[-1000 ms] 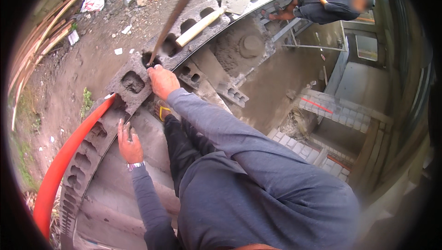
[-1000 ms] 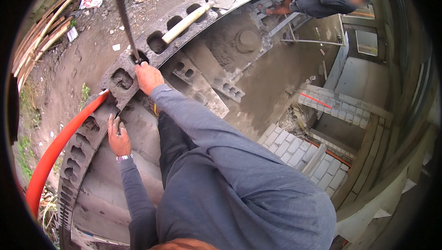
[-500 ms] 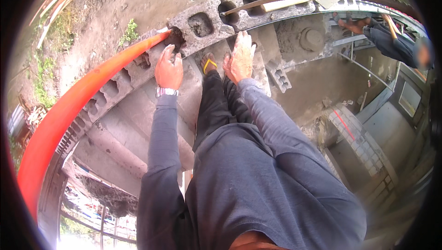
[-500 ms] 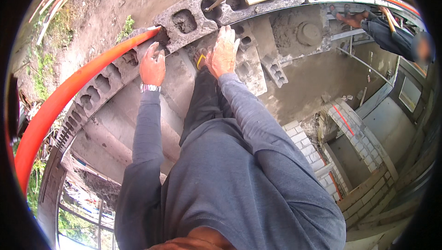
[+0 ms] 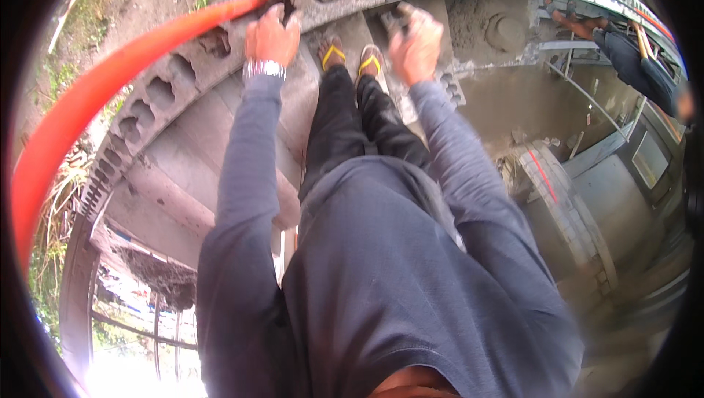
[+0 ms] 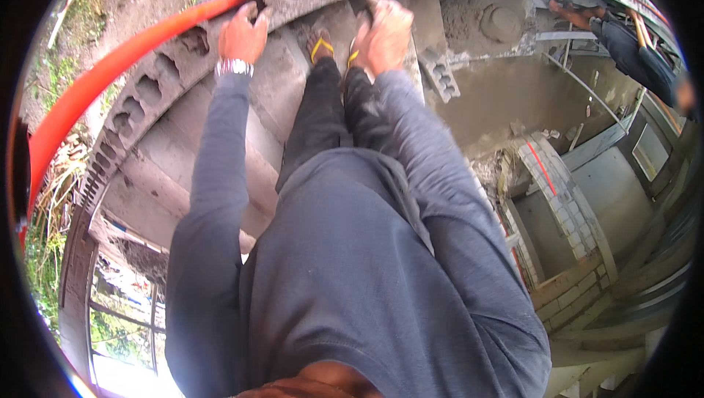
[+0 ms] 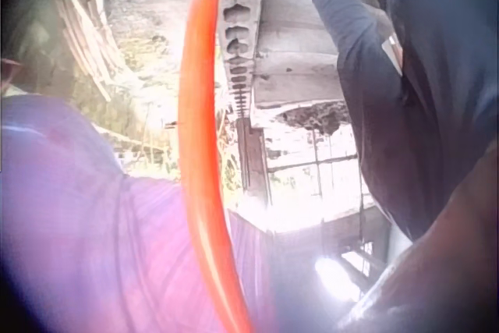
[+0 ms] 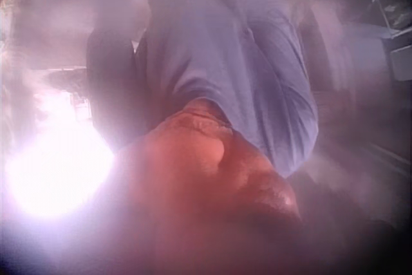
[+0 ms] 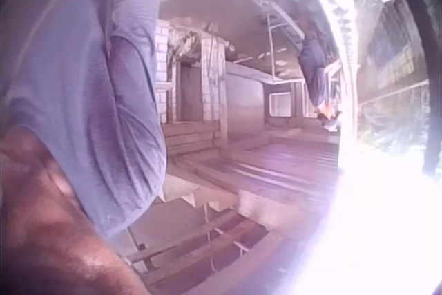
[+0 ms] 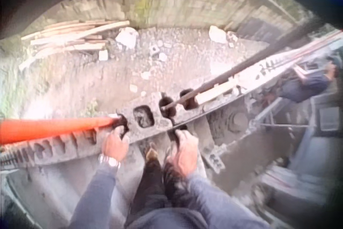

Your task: The person places concrete blocks onto a wall, applies mortar with a trowel, and taps the blocks into place. The person repeats this process, adding mortar and adjusting blocks to build up the wall.

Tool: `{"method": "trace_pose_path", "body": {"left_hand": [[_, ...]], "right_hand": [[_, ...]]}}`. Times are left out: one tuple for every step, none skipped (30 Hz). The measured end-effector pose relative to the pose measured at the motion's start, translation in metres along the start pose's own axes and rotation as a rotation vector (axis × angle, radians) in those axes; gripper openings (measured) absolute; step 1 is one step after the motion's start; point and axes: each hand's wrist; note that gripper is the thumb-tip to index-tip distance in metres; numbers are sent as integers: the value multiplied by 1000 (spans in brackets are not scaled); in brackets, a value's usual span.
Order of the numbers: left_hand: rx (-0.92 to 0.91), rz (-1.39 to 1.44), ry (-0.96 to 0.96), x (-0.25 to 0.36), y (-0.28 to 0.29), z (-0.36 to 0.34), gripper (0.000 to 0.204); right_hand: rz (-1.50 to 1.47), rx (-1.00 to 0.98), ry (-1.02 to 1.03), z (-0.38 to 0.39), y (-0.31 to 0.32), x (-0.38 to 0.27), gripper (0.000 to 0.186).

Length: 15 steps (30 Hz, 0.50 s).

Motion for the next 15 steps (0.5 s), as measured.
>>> {"method": "trace_pose_path", "body": {"left_hand": [[-61,-25,20,5,-1,-4,54],[-100,-51,64,3,-3,-8,56],[-66,-90,38,-6,-11,-9,60],[-60,-115,26,-8,-17,-9,59],[-54,-136,8,-7,-20,-10,59],[-51,-163,-3,-8,-22,-10,57],[-40,-191,-8,-7,-21,-9,56],[-52,-221,-28,-5,-16,-8,56],[-64,-251,-47,-2,-10,-7,55],[-58,-185,-80,7,-9,-9,50],[-49,-148,-82,6,-5,-6,45],[-39,-113,-84,5,-2,-2,40],[-31,-60,-104,8,-2,-2,35],[9,-73,-147,5,-3,-3,40],[21,-75,-165,1,-7,-4,42]], "right_hand": [[-6,-2,8,-4,-2,20,35],[20,-116,-47,-14,-5,30,38],[73,-170,15,-27,-3,29,42],[112,-246,31,-41,-4,27,41],[159,-318,46,-54,-3,25,40],[149,-324,78,-65,-4,22,35],[135,-326,112,-74,-6,18,30],[122,-323,145,-81,-8,17,27],[232,-341,72,-87,-17,21,23],[248,-342,73,-92,-7,22,24],[225,-353,86,-95,-10,19,24],[222,-384,56,-96,-19,22,28],[276,-367,79,-96,-21,22,26],[237,-411,55,-97,-20,23,24],[197,-456,31,-100,-20,24,22]]}}
Point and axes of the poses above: each hand's wrist, its own z-axis away from the middle knuckle, its own y-axis out of the back of the hand, x = y × z, and after that the axes turned 4 degrees about -z, right-handed
